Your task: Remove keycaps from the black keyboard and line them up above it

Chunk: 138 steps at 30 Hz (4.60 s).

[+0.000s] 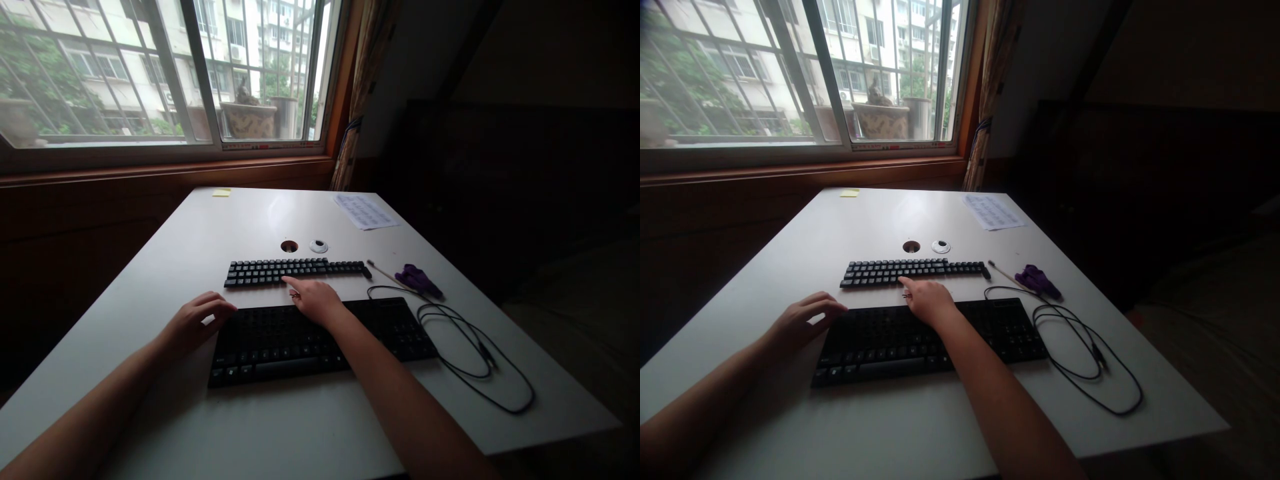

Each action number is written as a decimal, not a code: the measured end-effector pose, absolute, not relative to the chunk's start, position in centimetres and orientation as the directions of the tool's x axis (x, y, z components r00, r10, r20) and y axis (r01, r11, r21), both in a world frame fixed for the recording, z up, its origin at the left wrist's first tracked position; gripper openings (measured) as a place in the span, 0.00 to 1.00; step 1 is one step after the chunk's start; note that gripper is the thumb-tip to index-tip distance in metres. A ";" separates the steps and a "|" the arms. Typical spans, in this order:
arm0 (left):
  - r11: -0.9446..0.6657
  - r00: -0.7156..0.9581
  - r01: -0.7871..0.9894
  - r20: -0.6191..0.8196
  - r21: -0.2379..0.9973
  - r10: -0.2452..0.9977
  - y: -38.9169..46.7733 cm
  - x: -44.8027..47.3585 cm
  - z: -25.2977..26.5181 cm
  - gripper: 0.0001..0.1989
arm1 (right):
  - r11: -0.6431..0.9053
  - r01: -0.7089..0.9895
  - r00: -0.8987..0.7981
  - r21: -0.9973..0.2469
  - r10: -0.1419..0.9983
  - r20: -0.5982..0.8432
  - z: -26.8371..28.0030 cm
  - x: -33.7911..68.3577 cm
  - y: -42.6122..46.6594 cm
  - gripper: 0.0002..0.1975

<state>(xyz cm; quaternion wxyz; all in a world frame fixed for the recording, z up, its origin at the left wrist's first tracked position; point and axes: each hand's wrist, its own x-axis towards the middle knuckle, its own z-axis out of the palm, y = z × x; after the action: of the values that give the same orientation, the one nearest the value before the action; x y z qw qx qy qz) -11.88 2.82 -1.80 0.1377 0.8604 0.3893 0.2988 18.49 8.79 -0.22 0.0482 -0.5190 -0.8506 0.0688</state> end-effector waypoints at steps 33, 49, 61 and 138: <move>-0.654 0.517 0.605 0.401 0.454 0.756 2.8 -11.7 -1.5 0.08 | 0.552 0.813 -0.562 -0.185 0.827 0.001 -0.5 18.6 9.1 0.26; -0.651 0.512 0.605 0.402 0.459 0.759 2.8 -11.7 -1.5 0.08 | 0.553 0.815 -0.565 -0.173 0.824 -0.028 -0.4 18.4 9.2 0.24; -0.665 0.513 0.590 0.424 0.459 0.747 2.8 -11.6 -1.3 0.09 | 0.518 0.833 -0.517 -0.196 0.854 0.060 -0.1 18.6 8.8 0.24; -0.632 0.500 0.590 0.387 0.502 0.774 2.8 -11.7 -1.7 0.08 | 0.526 0.840 -0.488 -0.133 0.840 0.239 -0.6 15.6 10.6 0.12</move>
<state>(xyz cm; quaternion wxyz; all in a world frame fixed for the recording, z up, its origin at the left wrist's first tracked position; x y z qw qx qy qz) -11.73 2.81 -1.67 0.1537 0.8523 0.4003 0.2994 15.62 10.61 -0.62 0.1379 -0.4870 -0.8624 -0.0007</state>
